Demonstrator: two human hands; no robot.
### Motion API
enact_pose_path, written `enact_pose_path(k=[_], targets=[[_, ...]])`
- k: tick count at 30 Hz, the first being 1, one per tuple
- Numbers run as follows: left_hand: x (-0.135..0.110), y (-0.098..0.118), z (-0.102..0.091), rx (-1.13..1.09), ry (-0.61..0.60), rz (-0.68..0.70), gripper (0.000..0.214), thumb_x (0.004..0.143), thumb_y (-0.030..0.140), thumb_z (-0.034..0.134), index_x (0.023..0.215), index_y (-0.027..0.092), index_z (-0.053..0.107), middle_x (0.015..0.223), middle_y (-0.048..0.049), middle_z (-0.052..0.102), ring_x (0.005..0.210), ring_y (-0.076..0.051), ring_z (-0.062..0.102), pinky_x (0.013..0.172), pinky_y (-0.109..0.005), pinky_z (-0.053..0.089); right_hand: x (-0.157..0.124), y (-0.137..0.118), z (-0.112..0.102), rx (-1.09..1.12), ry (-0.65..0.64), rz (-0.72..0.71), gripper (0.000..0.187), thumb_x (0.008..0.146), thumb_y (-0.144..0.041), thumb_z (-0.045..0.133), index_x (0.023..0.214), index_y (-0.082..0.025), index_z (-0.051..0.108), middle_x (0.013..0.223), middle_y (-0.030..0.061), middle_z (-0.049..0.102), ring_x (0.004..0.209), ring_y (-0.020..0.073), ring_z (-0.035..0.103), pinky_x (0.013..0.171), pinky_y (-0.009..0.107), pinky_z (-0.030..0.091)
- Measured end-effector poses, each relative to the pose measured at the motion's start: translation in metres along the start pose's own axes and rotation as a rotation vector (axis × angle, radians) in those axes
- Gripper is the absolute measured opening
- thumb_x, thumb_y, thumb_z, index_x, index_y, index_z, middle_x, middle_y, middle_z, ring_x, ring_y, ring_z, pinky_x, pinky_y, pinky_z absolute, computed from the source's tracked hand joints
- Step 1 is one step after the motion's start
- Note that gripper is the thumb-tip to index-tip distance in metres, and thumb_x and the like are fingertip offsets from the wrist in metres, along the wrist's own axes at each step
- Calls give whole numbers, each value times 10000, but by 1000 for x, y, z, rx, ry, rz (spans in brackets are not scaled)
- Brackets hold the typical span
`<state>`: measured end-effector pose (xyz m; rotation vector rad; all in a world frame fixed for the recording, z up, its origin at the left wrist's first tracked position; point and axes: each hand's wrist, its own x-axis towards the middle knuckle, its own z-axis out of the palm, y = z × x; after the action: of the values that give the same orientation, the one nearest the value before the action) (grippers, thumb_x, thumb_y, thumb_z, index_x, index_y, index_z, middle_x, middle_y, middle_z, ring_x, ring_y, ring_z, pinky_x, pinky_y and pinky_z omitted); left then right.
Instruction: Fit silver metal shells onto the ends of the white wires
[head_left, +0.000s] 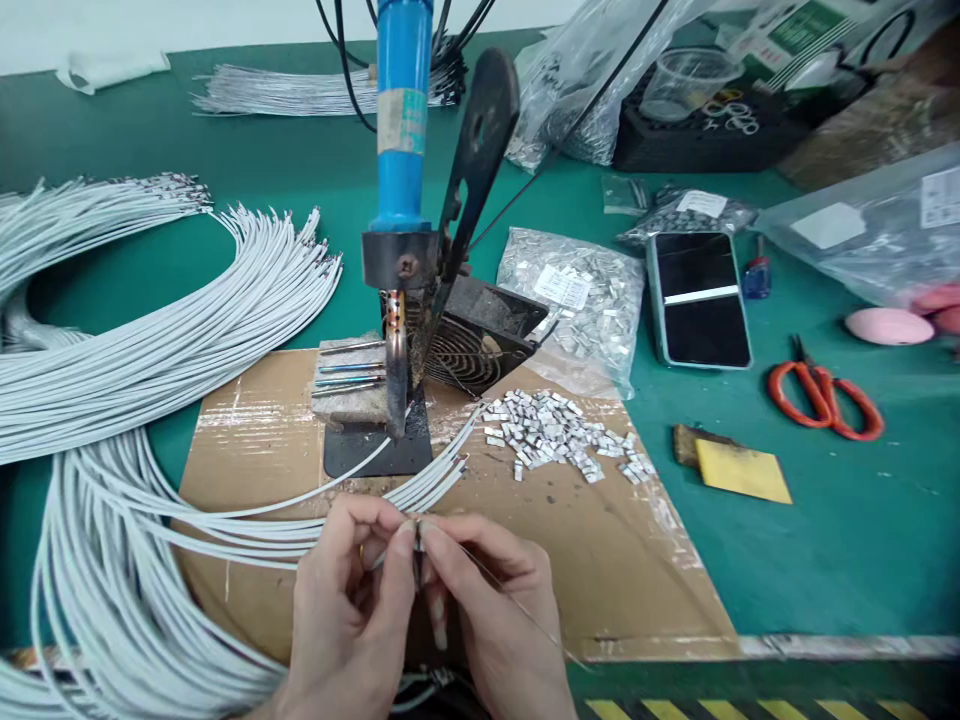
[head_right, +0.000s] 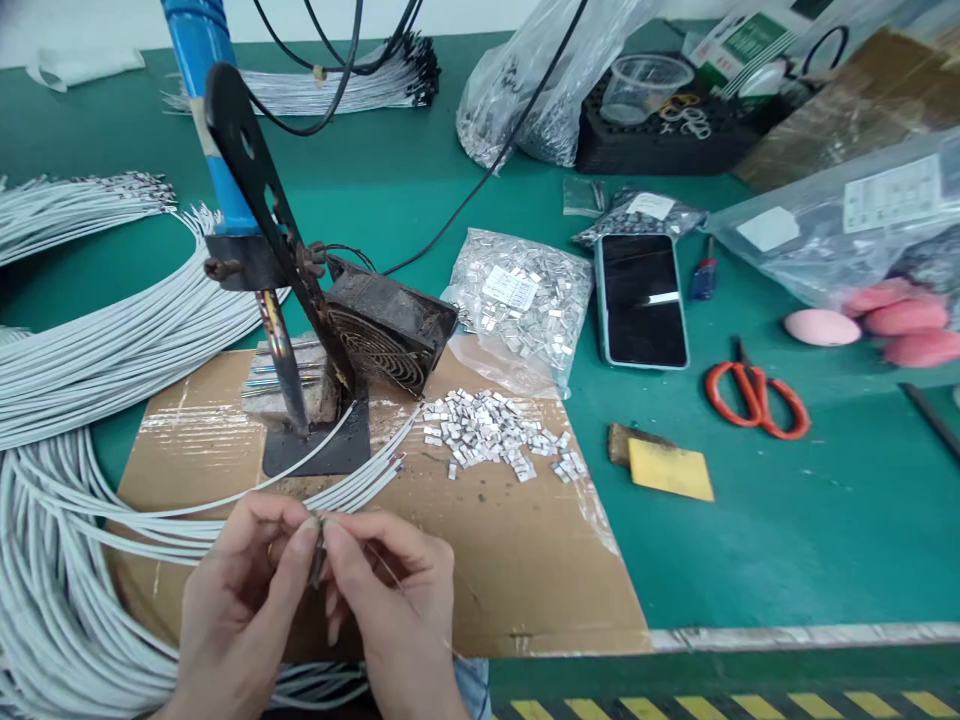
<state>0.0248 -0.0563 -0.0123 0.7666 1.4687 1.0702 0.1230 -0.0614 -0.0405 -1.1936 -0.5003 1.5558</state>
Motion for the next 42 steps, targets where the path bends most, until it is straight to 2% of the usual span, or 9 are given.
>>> enact_pose_path(k=[3, 7, 12, 16, 19, 23, 27, 34, 42], targets=[[2, 8, -1, -28, 13, -54, 294, 859, 446, 782, 786, 208, 625, 626, 41, 635, 510, -83, 542, 476, -144, 433, -4, -1, 2, -107, 52, -151, 88, 878, -312, 804, 836, -288, 878, 610, -23, 640, 496, 62, 525, 476, 152, 442], [7, 16, -3, 22, 40, -56, 251, 800, 350, 813, 710, 196, 636, 570, 66, 568, 498, -59, 464, 482, -128, 363, 0, -10, -6, -414, -8, -442, 231, 918, -144, 721, 973, -321, 860, 679, -32, 687, 553, 81, 589, 495, 168, 453], [10, 16, -2, 79, 36, -61, 218, 766, 303, 801, 702, 189, 626, 583, 69, 532, 511, -64, 362, 480, -156, 270, 8, -21, -23, -829, -127, -859, 406, 937, 20, 614, 1261, -187, 743, 868, 35, 710, 730, 123, 655, 695, 219, 566], [9, 15, 0, 73, 19, -61, 212, 775, 306, 781, 712, 189, 616, 601, 63, 540, 536, -76, 410, 502, -157, 304, 8, -23, -30, -1089, -199, -1049, 372, 929, 32, 618, 1271, -87, 702, 978, 101, 752, 886, 175, 702, 972, 305, 552], [9, 15, 0, 116, 40, -49, 205, 777, 304, 777, 709, 190, 622, 588, 65, 530, 526, -75, 392, 493, -159, 289, 7, -27, -31, -1048, -149, -983, 306, 941, 12, 612, 1194, -120, 723, 956, 88, 747, 848, 154, 704, 921, 268, 568], [10, 16, -2, 165, 77, -14, 188, 788, 311, 773, 717, 197, 642, 578, 62, 532, 512, -78, 371, 475, -172, 276, 6, -35, -28, -772, -17, -618, 193, 973, -151, 656, 1064, -280, 767, 776, -25, 716, 615, 91, 648, 592, 169, 540], [11, 16, -5, 151, 62, -12, 177, 798, 297, 775, 714, 198, 655, 599, 52, 578, 505, -72, 388, 468, -167, 291, 8, -40, -20, -526, 130, -290, 75, 910, -286, 764, 842, -270, 790, 604, -49, 670, 515, 88, 611, 501, 149, 497], [14, 14, -11, 147, -33, 50, 117, 810, 242, 771, 734, 220, 685, 787, 15, 725, 581, -88, 540, 469, -160, 358, 19, -35, -17, -390, -78, -373, 161, 911, -199, 765, 923, -328, 861, 792, -21, 725, 569, 72, 607, 526, 147, 499], [11, 17, -6, 171, 56, 32, 132, 802, 270, 757, 713, 220, 674, 778, 4, 717, 679, -118, 611, 496, -138, 410, 20, -34, -17, -413, -116, -405, 233, 911, -151, 756, 968, -349, 864, 823, -21, 763, 713, 99, 688, 624, 145, 546]])
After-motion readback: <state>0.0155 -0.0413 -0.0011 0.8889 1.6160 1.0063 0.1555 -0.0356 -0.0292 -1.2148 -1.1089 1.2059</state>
